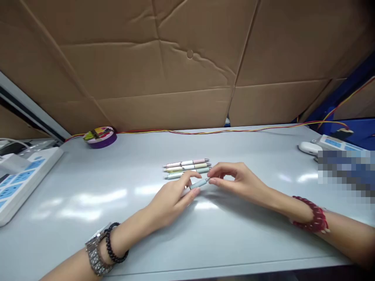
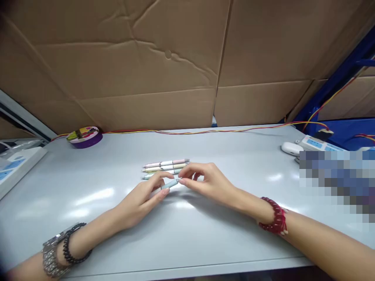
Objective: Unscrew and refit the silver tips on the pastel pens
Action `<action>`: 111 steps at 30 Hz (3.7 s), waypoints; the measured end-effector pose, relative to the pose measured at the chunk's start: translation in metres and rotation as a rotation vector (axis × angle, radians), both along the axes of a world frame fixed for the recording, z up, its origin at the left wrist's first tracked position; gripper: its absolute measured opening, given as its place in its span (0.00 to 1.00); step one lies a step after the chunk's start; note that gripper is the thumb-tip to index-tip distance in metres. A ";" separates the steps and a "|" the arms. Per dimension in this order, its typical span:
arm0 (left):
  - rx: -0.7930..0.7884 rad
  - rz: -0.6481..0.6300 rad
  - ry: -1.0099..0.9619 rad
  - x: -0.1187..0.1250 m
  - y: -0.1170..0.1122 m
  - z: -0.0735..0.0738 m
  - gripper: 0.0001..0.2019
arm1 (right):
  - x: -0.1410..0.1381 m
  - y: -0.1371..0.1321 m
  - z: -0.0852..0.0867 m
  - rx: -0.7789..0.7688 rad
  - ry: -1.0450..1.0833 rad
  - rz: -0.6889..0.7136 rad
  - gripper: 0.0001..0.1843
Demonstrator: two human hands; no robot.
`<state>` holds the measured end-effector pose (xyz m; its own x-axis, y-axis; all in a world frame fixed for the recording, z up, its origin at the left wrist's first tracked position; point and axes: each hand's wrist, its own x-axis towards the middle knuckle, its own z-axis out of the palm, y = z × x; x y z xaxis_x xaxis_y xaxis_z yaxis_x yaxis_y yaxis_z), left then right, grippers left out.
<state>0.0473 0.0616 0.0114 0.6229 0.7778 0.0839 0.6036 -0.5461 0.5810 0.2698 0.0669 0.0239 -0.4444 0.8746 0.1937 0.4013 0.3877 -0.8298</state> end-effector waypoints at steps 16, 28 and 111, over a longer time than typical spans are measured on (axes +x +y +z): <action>0.375 0.037 0.149 0.002 0.008 -0.012 0.06 | 0.016 0.037 -0.008 0.015 -0.408 -0.084 0.16; 0.552 0.109 -0.004 -0.001 0.001 -0.001 0.11 | 0.016 0.031 -0.007 0.103 -0.271 -0.239 0.19; -0.153 -0.079 -0.121 0.008 -0.020 0.007 0.18 | 0.001 -0.005 -0.031 0.351 -0.187 0.187 0.21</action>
